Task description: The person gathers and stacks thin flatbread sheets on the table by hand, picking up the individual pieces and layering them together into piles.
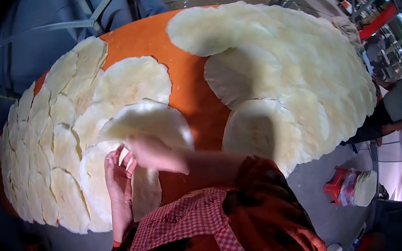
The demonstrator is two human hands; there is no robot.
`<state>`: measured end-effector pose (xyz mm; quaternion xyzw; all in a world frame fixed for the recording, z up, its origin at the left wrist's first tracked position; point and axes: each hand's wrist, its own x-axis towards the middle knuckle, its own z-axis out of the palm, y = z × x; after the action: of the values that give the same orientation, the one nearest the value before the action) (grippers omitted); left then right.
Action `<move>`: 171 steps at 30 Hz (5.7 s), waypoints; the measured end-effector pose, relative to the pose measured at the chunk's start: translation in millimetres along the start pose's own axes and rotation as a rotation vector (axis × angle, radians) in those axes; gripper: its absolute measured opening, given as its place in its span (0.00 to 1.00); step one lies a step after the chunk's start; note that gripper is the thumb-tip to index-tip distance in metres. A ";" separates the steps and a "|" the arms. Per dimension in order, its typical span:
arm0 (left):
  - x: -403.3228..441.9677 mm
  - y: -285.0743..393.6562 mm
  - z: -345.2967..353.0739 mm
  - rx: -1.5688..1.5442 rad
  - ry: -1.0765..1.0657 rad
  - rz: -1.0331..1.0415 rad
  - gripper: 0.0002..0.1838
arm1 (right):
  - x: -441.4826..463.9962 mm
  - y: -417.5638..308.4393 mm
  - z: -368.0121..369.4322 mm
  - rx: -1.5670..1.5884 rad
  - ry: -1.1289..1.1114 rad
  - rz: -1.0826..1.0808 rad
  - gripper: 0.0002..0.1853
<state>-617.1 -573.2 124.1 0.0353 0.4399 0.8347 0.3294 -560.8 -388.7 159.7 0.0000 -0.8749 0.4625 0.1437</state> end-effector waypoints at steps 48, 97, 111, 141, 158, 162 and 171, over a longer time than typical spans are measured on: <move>-27.8 -43.9 -73.2 -0.518 -0.021 -0.161 0.37 | -14.5 14.1 110.1 -0.105 -0.312 -0.164 0.19; -26.7 -73.7 -70.0 -0.043 0.406 -0.200 0.09 | 7.8 92.0 98.7 -0.487 -0.161 -0.100 0.08; -17.1 -53.0 -2.9 -0.049 -0.158 0.135 0.23 | 64.8 2.2 -12.2 -0.520 -0.397 0.035 0.07; -157.7 -79.0 -120.0 0.342 0.322 0.086 0.06 | -15.7 89.6 143.3 0.491 -0.283 0.877 0.14; -45.8 -33.6 -118.4 -0.791 -0.203 -0.178 0.32 | -45.0 -49.1 101.4 -0.625 -0.666 -0.237 0.20; -45.3 -67.6 -124.7 -0.487 0.051 -0.230 0.25 | -83.3 -5.9 125.4 -0.442 -0.485 -0.126 0.31; -51.7 -57.9 -100.9 -0.082 0.038 -0.189 0.15 | -57.3 -15.7 151.6 0.212 -0.166 0.379 0.19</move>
<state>-581.9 -652.1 30.6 -0.0358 0.4127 0.8178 0.3994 -541.9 -528.0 77.4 -0.1112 -0.8146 0.5690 -0.0188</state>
